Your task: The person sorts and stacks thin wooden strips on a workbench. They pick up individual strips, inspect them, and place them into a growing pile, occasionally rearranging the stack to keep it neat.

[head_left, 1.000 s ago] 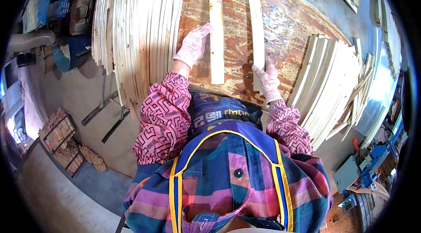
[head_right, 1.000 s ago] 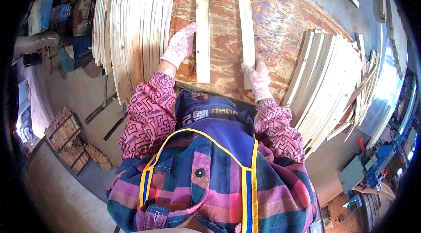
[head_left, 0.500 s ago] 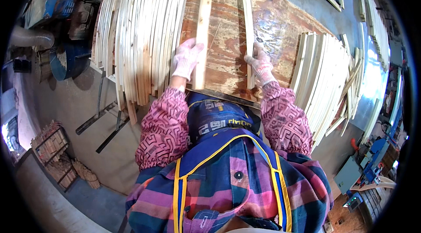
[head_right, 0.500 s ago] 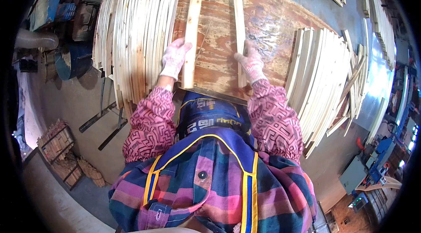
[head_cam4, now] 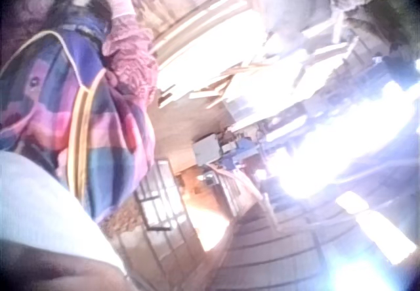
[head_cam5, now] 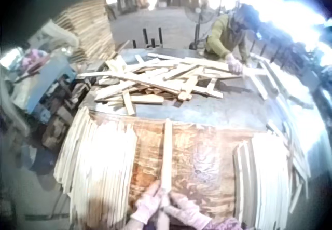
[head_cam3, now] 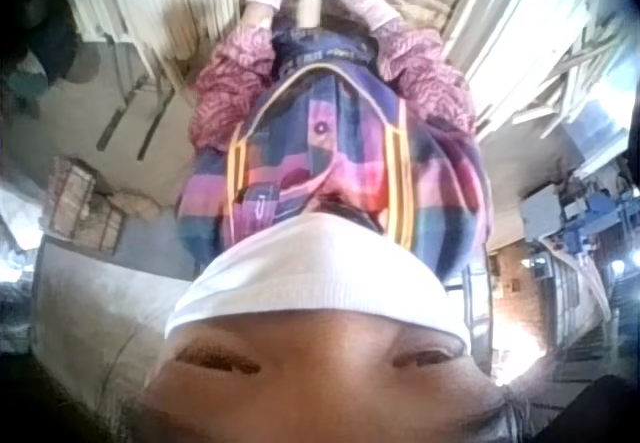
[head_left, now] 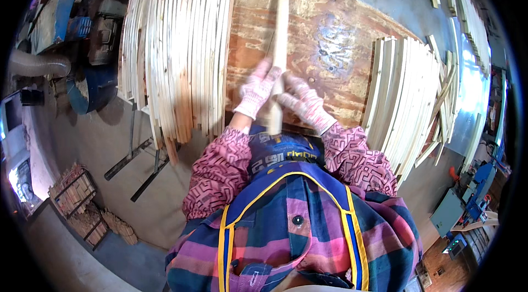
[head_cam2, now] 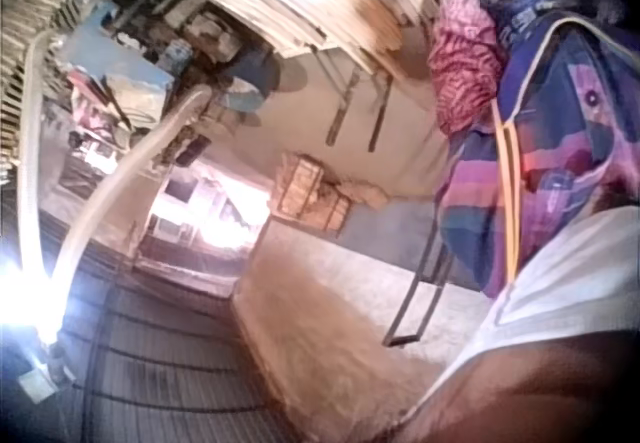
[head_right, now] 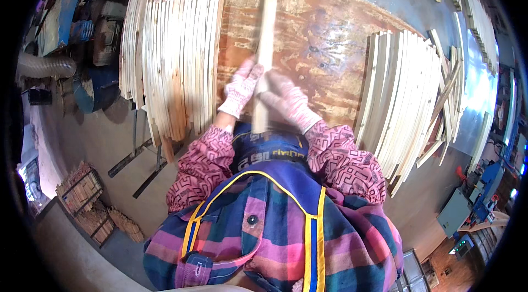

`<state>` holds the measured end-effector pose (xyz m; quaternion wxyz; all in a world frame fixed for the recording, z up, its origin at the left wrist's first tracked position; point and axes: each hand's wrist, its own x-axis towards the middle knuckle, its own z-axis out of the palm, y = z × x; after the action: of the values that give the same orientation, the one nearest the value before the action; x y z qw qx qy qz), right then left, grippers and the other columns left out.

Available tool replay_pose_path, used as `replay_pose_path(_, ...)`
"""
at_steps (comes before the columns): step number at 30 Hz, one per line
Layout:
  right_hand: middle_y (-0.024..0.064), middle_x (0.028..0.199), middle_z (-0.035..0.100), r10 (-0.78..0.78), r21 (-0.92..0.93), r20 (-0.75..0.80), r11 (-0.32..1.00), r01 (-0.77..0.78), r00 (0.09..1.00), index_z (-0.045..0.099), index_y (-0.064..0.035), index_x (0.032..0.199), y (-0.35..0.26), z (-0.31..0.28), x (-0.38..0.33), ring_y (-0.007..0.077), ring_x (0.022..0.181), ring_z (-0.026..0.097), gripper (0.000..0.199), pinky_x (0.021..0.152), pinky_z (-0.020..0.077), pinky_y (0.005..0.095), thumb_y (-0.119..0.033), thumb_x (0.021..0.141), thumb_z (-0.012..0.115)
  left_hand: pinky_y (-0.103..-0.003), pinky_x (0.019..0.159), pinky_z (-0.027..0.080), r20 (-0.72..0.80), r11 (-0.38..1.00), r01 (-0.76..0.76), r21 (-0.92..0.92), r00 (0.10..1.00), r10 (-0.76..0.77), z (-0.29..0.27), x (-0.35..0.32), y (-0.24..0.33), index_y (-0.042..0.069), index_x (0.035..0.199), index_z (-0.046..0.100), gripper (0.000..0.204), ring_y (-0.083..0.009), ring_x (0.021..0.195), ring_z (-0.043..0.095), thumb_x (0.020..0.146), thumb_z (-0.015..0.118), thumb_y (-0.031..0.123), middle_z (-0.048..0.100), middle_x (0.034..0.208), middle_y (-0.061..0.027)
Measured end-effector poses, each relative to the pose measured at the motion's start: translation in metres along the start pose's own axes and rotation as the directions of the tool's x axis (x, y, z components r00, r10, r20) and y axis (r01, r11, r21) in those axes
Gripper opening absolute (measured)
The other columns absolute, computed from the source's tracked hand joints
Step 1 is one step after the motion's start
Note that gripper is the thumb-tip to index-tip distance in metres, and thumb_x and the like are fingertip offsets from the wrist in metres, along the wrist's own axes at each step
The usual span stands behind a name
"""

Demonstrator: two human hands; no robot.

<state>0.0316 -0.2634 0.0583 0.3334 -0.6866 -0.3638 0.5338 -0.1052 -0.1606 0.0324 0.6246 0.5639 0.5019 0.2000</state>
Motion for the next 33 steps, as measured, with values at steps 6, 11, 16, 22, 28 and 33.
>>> replay_pose_path(6, 0.0098, 0.113, 0.070, 0.070, 0.424, -0.154, 0.906, 0.003, 0.986, 0.065, -0.0061, 0.123, -0.005, -0.040, 0.033, 0.0220, 0.106, 0.065, 0.034, 0.092, 0.0542, 0.0352, -0.013, 0.090, 0.069, -0.030, 0.071, 0.057, 0.286, 0.711, 0.449, -0.542, 0.894, -0.346, -0.006, 0.020, 0.012, 0.001, 0.120, 0.063, 0.031, -0.0182, 0.079, 0.067, 0.096, 0.063, 0.022, 0.070, 0.096, -0.0087)
replay_pose_path(11, 0.0061, 0.120, 0.067, 0.192, 0.303, -0.356, 0.949, -0.081, 0.915, 0.062, -0.0053, 0.132, 0.018, -0.104, 0.108, 0.0140, 0.096, 0.064, 0.036, 0.078, 0.0543, 0.0286, -0.011, 0.097, 0.062, -0.034, 0.072, 0.059, 0.158, 0.630, 0.371, -0.682, 0.916, -0.368, -0.018, 0.050, 0.028, 0.000, 0.121, 0.061, 0.030, -0.0227, 0.079, 0.069, 0.097, 0.062, 0.017, 0.070, 0.099, -0.0113)
replay_pose_path(16, 0.0166, 0.112, 0.069, -0.235, -0.326, -0.475, 0.942, 0.079, 0.848, 0.067, -0.0078, 0.123, -0.021, -0.171, 0.218, 0.0283, 0.104, 0.066, 0.039, 0.091, 0.0511, 0.0401, -0.027, 0.088, 0.068, -0.031, 0.087, 0.055, 0.169, 0.722, 0.397, -0.567, 0.914, -0.369, -0.033, 0.087, 0.012, 0.004, 0.133, 0.058, 0.042, -0.0160, 0.095, 0.066, 0.095, 0.066, 0.021, 0.069, 0.109, -0.0058)
replay_pose_path(22, 0.0090, 0.139, 0.054, -0.572, -0.892, -0.371, 0.438, -0.110, 0.732, 0.053, -0.0192, 0.136, -0.082, -0.234, 0.369, 0.0303, 0.127, 0.053, 0.055, 0.102, 0.0459, 0.0453, -0.038, 0.086, 0.066, -0.036, 0.077, 0.059, 0.196, 0.596, 0.404, -0.694, 0.902, -0.384, -0.030, 0.091, 0.000, 0.002, 0.125, 0.059, 0.034, -0.0213, 0.087, 0.068, 0.094, 0.066, 0.015, 0.069, 0.102, -0.0096)
replay_pose_path(28, 0.0130, 0.124, 0.064, -0.386, -0.891, -0.435, 0.316, -0.327, 0.814, 0.054, -0.0183, 0.122, -0.100, -0.247, 0.446, 0.0336, 0.114, 0.063, 0.048, 0.093, 0.0513, 0.0476, -0.026, 0.078, 0.071, -0.032, 0.086, 0.051, -0.159, 0.964, 0.091, 0.250, 0.986, -0.051, -0.043, 0.065, 0.032, 0.006, 0.122, 0.067, 0.038, -0.0237, 0.097, 0.064, 0.087, 0.070, 0.022, 0.068, 0.108, -0.0104)
replay_pose_path(33, 0.0152, 0.104, 0.073, -0.157, -0.800, -0.312, 0.575, -0.170, 0.937, 0.058, -0.0208, 0.135, -0.139, -0.231, 0.402, 0.0324, 0.091, 0.071, 0.046, 0.080, 0.0578, 0.0429, -0.028, 0.090, 0.062, -0.045, 0.105, 0.043, -0.434, 0.476, 0.312, 0.822, 0.885, 0.169, -0.074, 0.006, -0.012, 0.009, 0.132, 0.058, 0.061, -0.0352, 0.124, 0.050, 0.077, 0.077, 0.028, 0.052, 0.136, -0.0171)
